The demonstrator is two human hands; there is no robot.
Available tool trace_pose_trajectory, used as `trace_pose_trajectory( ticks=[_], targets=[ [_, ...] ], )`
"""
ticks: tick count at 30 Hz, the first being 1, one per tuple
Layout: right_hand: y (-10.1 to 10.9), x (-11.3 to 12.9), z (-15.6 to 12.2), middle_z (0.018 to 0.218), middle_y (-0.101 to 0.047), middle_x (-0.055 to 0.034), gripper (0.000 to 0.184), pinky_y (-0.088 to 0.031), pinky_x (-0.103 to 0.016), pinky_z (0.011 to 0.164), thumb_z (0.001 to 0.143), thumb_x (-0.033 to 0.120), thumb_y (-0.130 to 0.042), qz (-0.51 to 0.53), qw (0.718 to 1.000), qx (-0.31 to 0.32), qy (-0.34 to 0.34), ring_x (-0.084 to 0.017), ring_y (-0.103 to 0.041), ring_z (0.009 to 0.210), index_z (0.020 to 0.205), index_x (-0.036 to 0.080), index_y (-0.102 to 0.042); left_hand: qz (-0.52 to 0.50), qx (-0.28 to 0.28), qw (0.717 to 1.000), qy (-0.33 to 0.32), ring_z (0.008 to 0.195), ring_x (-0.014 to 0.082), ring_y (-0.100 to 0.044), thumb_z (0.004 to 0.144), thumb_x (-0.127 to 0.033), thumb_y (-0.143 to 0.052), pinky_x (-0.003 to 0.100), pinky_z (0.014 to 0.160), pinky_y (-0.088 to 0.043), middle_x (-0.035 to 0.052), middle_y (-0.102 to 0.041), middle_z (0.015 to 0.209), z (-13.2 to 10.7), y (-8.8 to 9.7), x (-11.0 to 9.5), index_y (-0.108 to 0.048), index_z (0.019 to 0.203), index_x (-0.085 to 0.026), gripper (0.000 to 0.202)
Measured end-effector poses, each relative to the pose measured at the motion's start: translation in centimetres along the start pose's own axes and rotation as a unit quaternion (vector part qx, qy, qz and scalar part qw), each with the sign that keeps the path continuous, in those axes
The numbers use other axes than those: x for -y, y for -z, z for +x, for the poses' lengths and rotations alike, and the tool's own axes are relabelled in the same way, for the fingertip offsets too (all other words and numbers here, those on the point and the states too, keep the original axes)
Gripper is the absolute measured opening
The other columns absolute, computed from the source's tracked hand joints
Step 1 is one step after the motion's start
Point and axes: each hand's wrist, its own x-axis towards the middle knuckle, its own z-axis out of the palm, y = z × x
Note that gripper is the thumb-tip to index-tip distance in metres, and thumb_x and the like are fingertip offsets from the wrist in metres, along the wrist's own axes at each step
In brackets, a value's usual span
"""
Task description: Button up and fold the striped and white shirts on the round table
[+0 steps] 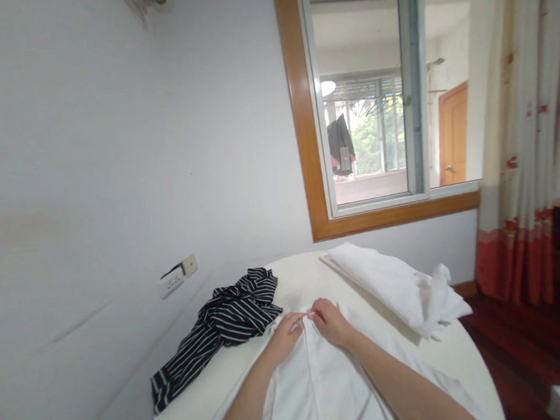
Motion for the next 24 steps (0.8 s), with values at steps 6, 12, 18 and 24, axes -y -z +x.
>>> trace_pose_trajectory(
  ticks=[6, 12, 18, 24],
  targets=[
    [0.3, 0.3, -0.2, 0.081, -0.056, -0.0026, 0.009, -0.038, -0.027, 0.078, 0.085, 0.016, -0.05, 0.072, 0.997, -0.021, -0.013, -0.016, -0.05, 0.081, 0.077, 0.017, -0.053, -0.008, -0.001, 1.0, 0.001, 0.102, 0.0197, -0.057, 0.085, -0.032, -0.048, 0.034, 0.096, -0.041, 0.0089, -0.065, 0.104, -0.2, 0.2, -0.8, -0.066, 0.102, -0.017, 0.028],
    [0.6, 0.7, -0.5, 0.08, -0.057, -0.002, 0.008, -0.038, -0.027, 0.077, 0.085, 0.016, -0.051, 0.101, 0.994, -0.02, -0.026, -0.016, -0.051, 0.081, 0.077, 0.018, -0.054, -0.031, 0.002, 0.999, 0.014, 0.097, 0.0203, -0.059, 0.085, -0.038, -0.048, 0.032, 0.091, -0.043, 0.0086, -0.066, 0.1, -0.2, 0.5, -1.7, -0.067, 0.097, -0.016, 0.031],
    [0.6, 0.9, -0.7, 0.079, -0.056, -0.0019, 0.011, -0.038, -0.026, 0.076, 0.082, 0.01, -0.05, 0.099, 0.995, -0.004, -0.006, -0.015, -0.051, 0.08, 0.076, 0.018, -0.056, 0.005, -0.046, 0.998, 0.029, 0.087, 0.0207, -0.06, 0.083, -0.044, -0.05, 0.031, 0.083, -0.045, 0.0077, -0.067, 0.089, -0.1, -0.2, -1.9, -0.065, 0.082, -0.017, 0.032],
    [0.4, 0.8, -0.8, 0.083, -0.058, -0.0028, 0.014, -0.038, -0.027, 0.079, 0.08, 0.008, -0.048, 0.082, 0.997, 0.005, 0.008, -0.016, -0.051, 0.084, 0.078, 0.018, -0.058, 0.045, -0.068, 0.996, 0.022, 0.085, 0.0197, -0.058, 0.086, -0.045, -0.046, 0.031, 0.081, -0.044, 0.006, -0.064, 0.085, -0.4, -0.7, -2.3, -0.059, 0.077, -0.018, 0.031]
  ],
)
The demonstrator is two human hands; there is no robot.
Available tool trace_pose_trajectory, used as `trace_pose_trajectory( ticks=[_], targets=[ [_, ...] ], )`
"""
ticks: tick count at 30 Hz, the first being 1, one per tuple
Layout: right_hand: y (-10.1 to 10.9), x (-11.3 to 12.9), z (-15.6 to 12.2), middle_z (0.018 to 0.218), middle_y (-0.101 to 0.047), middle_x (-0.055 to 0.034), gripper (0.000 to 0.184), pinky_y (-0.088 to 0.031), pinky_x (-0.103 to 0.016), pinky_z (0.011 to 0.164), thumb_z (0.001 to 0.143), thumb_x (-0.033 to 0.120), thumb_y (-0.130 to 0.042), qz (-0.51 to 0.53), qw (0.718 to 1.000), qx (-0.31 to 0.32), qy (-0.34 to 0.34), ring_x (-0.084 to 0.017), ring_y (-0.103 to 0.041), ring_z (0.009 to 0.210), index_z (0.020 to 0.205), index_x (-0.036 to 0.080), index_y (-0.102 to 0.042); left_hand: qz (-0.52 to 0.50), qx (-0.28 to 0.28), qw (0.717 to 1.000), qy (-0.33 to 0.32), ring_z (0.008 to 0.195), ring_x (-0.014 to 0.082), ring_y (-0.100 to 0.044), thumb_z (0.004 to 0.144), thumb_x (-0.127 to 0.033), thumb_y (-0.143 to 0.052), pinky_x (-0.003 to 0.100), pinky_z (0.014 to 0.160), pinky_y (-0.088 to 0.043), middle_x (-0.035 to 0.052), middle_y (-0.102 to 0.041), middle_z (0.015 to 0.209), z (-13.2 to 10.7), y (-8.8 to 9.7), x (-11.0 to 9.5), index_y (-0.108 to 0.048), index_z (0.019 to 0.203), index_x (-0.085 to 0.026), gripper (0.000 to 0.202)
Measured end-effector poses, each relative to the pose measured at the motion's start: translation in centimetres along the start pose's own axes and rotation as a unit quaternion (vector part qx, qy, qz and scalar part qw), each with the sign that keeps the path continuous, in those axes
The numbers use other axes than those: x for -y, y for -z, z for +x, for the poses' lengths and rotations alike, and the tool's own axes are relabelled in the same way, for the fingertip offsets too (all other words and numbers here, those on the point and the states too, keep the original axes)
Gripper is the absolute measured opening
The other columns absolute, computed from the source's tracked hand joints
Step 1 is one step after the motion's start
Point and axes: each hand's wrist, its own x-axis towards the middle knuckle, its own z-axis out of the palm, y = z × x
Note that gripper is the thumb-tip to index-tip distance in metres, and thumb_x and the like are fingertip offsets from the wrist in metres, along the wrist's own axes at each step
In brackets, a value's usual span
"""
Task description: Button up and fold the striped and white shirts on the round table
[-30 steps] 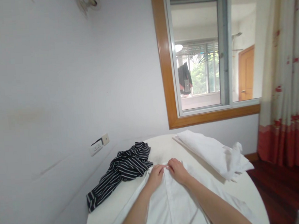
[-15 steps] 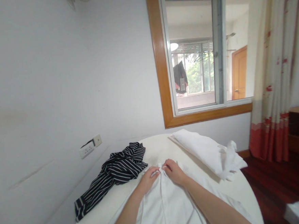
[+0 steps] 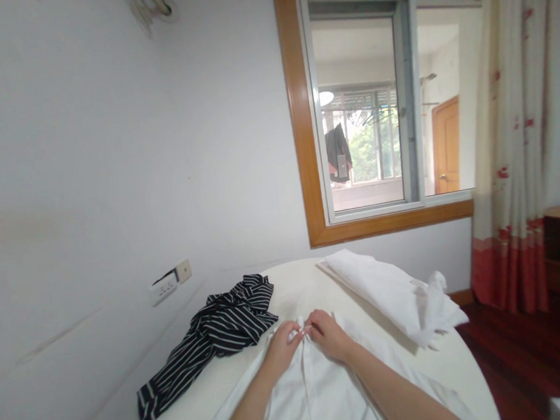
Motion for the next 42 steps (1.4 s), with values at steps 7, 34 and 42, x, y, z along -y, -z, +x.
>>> trace_pose_trajectory(
  ticks=[7, 34, 42],
  targets=[
    [0.3, -0.3, 0.0, 0.084, -0.061, -0.0038, 0.014, -0.04, -0.027, 0.08, 0.084, 0.014, -0.049, 0.01, 1.0, 0.023, 0.002, -0.016, -0.055, 0.085, 0.082, 0.017, -0.062, 0.043, -0.009, 0.999, -0.03, 0.086, 0.0189, -0.057, 0.089, -0.035, -0.041, 0.03, 0.08, -0.043, 0.0052, -0.063, 0.087, -0.2, -0.4, 0.4, -0.057, 0.082, -0.019, 0.024],
    [-0.9, -4.1, 2.2, 0.092, -0.053, -0.0073, 0.017, -0.045, -0.037, 0.083, 0.093, 0.016, -0.03, -0.116, 0.977, -0.181, -0.018, -0.022, -0.052, 0.091, 0.096, 0.022, -0.045, -0.098, 0.162, 0.982, 0.005, 0.089, 0.0213, -0.058, 0.089, -0.04, -0.037, 0.031, 0.085, -0.046, 0.0044, -0.066, 0.089, -1.2, 2.1, -5.2, -0.064, 0.087, -0.018, 0.035],
    [-1.7, -5.6, 4.0, 0.09, -0.053, -0.0067, 0.019, -0.044, -0.033, 0.08, 0.094, 0.017, -0.029, -0.116, 0.975, -0.187, -0.007, -0.02, -0.053, 0.088, 0.093, 0.02, -0.047, -0.035, 0.064, 0.996, 0.053, 0.103, 0.0224, -0.056, 0.09, -0.042, -0.033, 0.03, 0.096, -0.04, 0.0092, -0.064, 0.103, -2.5, 0.4, -1.7, -0.06, 0.097, -0.017, 0.038]
  ],
)
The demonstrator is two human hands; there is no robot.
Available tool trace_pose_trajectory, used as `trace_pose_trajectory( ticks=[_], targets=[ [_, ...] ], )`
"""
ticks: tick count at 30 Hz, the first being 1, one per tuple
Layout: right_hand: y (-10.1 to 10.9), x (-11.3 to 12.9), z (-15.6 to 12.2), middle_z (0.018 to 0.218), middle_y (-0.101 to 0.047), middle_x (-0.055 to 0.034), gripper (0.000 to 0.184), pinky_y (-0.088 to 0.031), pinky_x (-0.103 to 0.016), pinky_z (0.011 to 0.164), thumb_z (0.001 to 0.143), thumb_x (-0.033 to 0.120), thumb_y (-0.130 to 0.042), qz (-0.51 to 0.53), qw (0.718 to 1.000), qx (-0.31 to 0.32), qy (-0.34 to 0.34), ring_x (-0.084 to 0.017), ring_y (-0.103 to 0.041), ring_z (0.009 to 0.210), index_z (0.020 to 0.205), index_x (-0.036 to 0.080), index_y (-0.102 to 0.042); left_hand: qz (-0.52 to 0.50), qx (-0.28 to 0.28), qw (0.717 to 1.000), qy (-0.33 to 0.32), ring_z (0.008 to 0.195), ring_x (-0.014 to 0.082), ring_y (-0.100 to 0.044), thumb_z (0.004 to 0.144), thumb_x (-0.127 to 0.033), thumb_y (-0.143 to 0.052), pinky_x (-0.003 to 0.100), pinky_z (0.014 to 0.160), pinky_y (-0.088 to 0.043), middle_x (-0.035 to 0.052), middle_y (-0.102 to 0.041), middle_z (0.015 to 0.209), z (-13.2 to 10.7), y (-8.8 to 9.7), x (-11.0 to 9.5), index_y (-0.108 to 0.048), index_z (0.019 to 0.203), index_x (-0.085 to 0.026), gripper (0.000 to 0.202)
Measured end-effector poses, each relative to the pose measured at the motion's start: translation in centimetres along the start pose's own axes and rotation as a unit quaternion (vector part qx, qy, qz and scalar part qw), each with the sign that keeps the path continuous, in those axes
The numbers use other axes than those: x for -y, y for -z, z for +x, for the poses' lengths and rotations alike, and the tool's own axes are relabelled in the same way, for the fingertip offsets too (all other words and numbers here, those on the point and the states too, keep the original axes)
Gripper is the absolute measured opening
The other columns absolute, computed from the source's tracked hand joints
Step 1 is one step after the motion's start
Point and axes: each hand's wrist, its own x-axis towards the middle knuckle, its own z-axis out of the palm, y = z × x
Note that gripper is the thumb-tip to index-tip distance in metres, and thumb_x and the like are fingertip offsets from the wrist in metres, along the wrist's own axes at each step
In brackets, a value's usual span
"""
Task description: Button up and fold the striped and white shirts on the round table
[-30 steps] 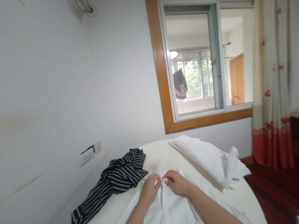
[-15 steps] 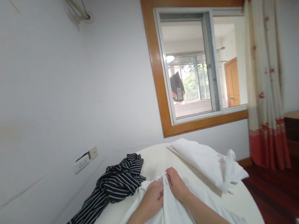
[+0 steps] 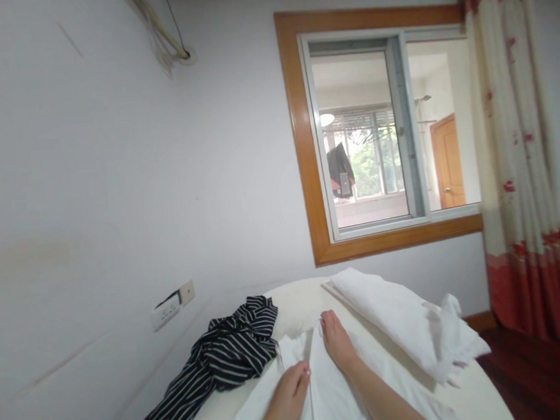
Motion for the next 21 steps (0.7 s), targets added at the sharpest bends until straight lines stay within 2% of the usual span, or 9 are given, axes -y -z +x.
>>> trace_pose_trajectory(
  ticks=[3, 9, 15, 17, 19, 21],
  targets=[
    [-0.1, -0.1, 0.0, 0.089, -0.053, -0.0063, 0.018, -0.043, -0.032, 0.079, 0.094, 0.016, -0.03, -0.005, 1.0, 0.01, -0.004, -0.02, -0.054, 0.087, 0.092, 0.02, -0.047, -0.004, 0.001, 1.0, 0.003, 0.106, 0.0217, -0.055, 0.089, -0.04, -0.036, 0.031, 0.098, -0.038, 0.0098, -0.063, 0.108, -0.1, 0.0, 0.2, -0.058, 0.102, -0.017, 0.035],
    [0.4, 0.1, 0.0, 0.089, -0.055, -0.007, 0.019, -0.043, -0.031, 0.079, 0.091, 0.013, -0.032, -0.017, 0.999, 0.025, -0.012, -0.02, -0.054, 0.087, 0.092, 0.019, -0.05, 0.002, -0.002, 1.0, -0.016, 0.099, 0.0194, -0.057, 0.091, -0.038, -0.033, 0.03, 0.092, -0.042, 0.0075, -0.064, 0.099, -0.3, 0.2, 0.0, -0.055, 0.097, -0.019, 0.031],
    [0.9, 0.5, 0.1, 0.089, -0.057, -0.0089, 0.02, -0.043, -0.03, 0.083, 0.089, 0.013, -0.036, -0.015, 0.997, 0.069, -0.041, -0.02, -0.055, 0.089, 0.092, 0.016, -0.055, 0.02, -0.018, 0.999, -0.031, 0.097, 0.0192, -0.058, 0.091, -0.036, -0.034, 0.03, 0.09, -0.042, 0.0075, -0.064, 0.098, -0.2, -0.5, 0.9, -0.056, 0.096, -0.018, 0.029],
    [1.3, 1.2, 0.2, 0.09, -0.058, -0.0097, 0.021, -0.042, -0.03, 0.083, 0.086, 0.011, -0.038, -0.024, 0.992, 0.094, -0.075, -0.02, -0.055, 0.09, 0.091, 0.016, -0.058, 0.034, -0.026, 0.999, -0.03, 0.096, 0.0196, -0.058, 0.089, -0.034, -0.037, 0.031, 0.09, -0.042, 0.0071, -0.065, 0.096, 0.0, -0.6, 1.1, -0.057, 0.093, -0.018, 0.026],
    [2.1, 2.8, 0.3, 0.097, -0.059, -0.0108, 0.03, -0.041, -0.031, 0.087, 0.079, 0.005, -0.041, -0.036, 0.989, 0.115, -0.085, -0.02, -0.055, 0.095, 0.099, 0.016, -0.06, 0.042, -0.032, 0.998, -0.032, 0.095, 0.02, -0.059, 0.088, -0.032, -0.038, 0.032, 0.09, -0.043, 0.007, -0.065, 0.095, 0.1, -0.6, 1.3, -0.058, 0.091, -0.018, 0.024],
    [3.5, 4.8, 0.2, 0.114, -0.057, -0.01, 0.049, -0.036, -0.034, 0.096, 0.071, 0.002, -0.043, -0.035, 0.988, 0.147, -0.02, -0.02, -0.05, 0.109, 0.114, 0.02, -0.058, 0.047, -0.042, 0.997, -0.041, 0.095, 0.0204, -0.059, 0.088, -0.032, -0.039, 0.033, 0.09, -0.043, 0.0075, -0.066, 0.096, 0.1, -0.7, 1.3, -0.059, 0.092, -0.018, 0.025]
  ],
)
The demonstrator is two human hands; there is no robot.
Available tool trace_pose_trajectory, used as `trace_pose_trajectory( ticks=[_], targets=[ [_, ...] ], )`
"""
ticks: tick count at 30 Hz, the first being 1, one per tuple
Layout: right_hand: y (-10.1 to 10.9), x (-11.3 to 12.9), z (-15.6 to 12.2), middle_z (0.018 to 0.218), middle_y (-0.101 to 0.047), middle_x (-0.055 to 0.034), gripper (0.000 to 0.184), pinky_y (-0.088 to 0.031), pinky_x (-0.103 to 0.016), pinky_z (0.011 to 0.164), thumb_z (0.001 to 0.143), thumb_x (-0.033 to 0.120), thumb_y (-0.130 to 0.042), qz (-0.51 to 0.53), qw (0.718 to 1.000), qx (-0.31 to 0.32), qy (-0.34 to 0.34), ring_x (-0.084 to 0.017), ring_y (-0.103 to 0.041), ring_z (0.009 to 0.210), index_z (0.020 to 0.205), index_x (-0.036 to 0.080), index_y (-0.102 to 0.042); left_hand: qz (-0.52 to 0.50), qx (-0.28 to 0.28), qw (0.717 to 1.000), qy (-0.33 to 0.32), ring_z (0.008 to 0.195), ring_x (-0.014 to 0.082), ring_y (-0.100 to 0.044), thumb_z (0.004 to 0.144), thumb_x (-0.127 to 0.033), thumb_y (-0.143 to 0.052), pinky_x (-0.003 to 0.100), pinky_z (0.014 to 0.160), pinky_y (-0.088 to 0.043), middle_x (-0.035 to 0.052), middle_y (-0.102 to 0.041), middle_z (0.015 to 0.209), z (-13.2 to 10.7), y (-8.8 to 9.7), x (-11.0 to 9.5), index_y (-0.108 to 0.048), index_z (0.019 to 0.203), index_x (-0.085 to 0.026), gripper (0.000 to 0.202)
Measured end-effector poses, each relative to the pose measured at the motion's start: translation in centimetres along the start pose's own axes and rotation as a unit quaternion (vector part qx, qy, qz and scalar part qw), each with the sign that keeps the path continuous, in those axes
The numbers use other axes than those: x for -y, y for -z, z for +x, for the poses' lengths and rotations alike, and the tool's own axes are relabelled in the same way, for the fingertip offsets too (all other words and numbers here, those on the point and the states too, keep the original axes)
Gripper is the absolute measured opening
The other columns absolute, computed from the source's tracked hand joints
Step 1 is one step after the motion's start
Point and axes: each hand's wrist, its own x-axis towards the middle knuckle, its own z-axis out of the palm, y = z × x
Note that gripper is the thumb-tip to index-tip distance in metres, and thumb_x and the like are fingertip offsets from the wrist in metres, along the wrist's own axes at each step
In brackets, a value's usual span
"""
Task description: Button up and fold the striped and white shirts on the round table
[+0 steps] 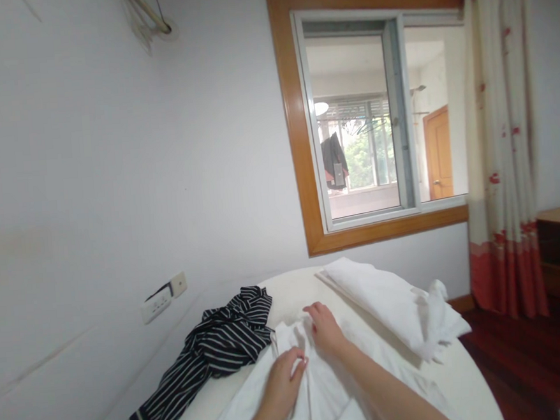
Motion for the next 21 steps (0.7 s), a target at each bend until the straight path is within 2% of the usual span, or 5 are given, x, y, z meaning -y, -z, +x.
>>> trace_pose_trajectory(
  ticks=[3, 5, 9, 14, 21],
  targets=[
    [2.2, 2.7, -2.0, 0.127, -0.054, -0.0042, 0.059, -0.018, -0.041, 0.11, 0.069, 0.007, -0.048, 0.01, 0.983, 0.091, 0.157, -0.021, -0.038, 0.126, 0.123, 0.027, -0.054, 0.016, -0.016, 1.0, -0.02, 0.095, 0.0215, -0.06, 0.088, -0.03, -0.04, 0.034, 0.089, -0.044, 0.0095, -0.066, 0.098, 0.0, -0.1, 0.1, -0.062, 0.094, -0.017, 0.026],
    [3.1, 3.5, -3.8, 0.128, -0.054, -0.0046, 0.062, -0.014, -0.043, 0.111, 0.071, 0.011, -0.048, 0.02, 0.973, 0.138, 0.184, -0.021, -0.038, 0.127, 0.13, 0.027, -0.048, 0.038, -0.018, 0.999, -0.034, 0.095, 0.0224, -0.06, 0.087, -0.027, -0.04, 0.035, 0.089, -0.045, 0.0107, -0.067, 0.098, -0.1, -0.1, 0.2, -0.063, 0.092, -0.016, 0.026],
    [3.1, 2.9, -6.9, 0.132, -0.05, -0.0097, 0.069, -0.021, -0.042, 0.109, 0.074, 0.012, -0.045, 0.015, 0.98, 0.151, 0.132, -0.022, -0.043, 0.122, 0.141, 0.021, -0.032, 0.088, -0.023, 0.993, -0.071, 0.097, 0.0234, -0.06, 0.089, -0.029, -0.041, 0.037, 0.09, -0.044, 0.0096, -0.068, 0.101, -0.3, -0.1, 0.0, -0.065, 0.097, -0.018, 0.027],
    [2.2, 1.6, -8.0, 0.117, -0.056, -0.0089, 0.05, -0.031, -0.036, 0.101, 0.079, 0.013, -0.043, 0.004, 0.987, 0.117, 0.108, -0.021, -0.046, 0.11, 0.129, 0.019, -0.048, 0.136, -0.009, 0.987, -0.089, 0.093, 0.022, -0.06, 0.092, -0.028, -0.039, 0.036, 0.087, -0.045, 0.0067, -0.068, 0.097, -0.4, 0.0, -0.7, -0.065, 0.1, -0.021, 0.028],
    [2.6, 2.7, -7.6, 0.096, -0.059, -0.0066, 0.029, -0.036, -0.029, 0.089, 0.079, 0.01, -0.046, 0.002, 0.993, 0.085, 0.076, -0.019, -0.049, 0.097, 0.102, 0.019, -0.061, 0.194, 0.028, 0.979, -0.064, 0.094, 0.0229, -0.058, 0.094, -0.025, -0.034, 0.039, 0.087, -0.041, 0.0063, -0.067, 0.096, -0.4, 0.3, -2.1, -0.064, 0.098, -0.02, 0.031]
  ],
)
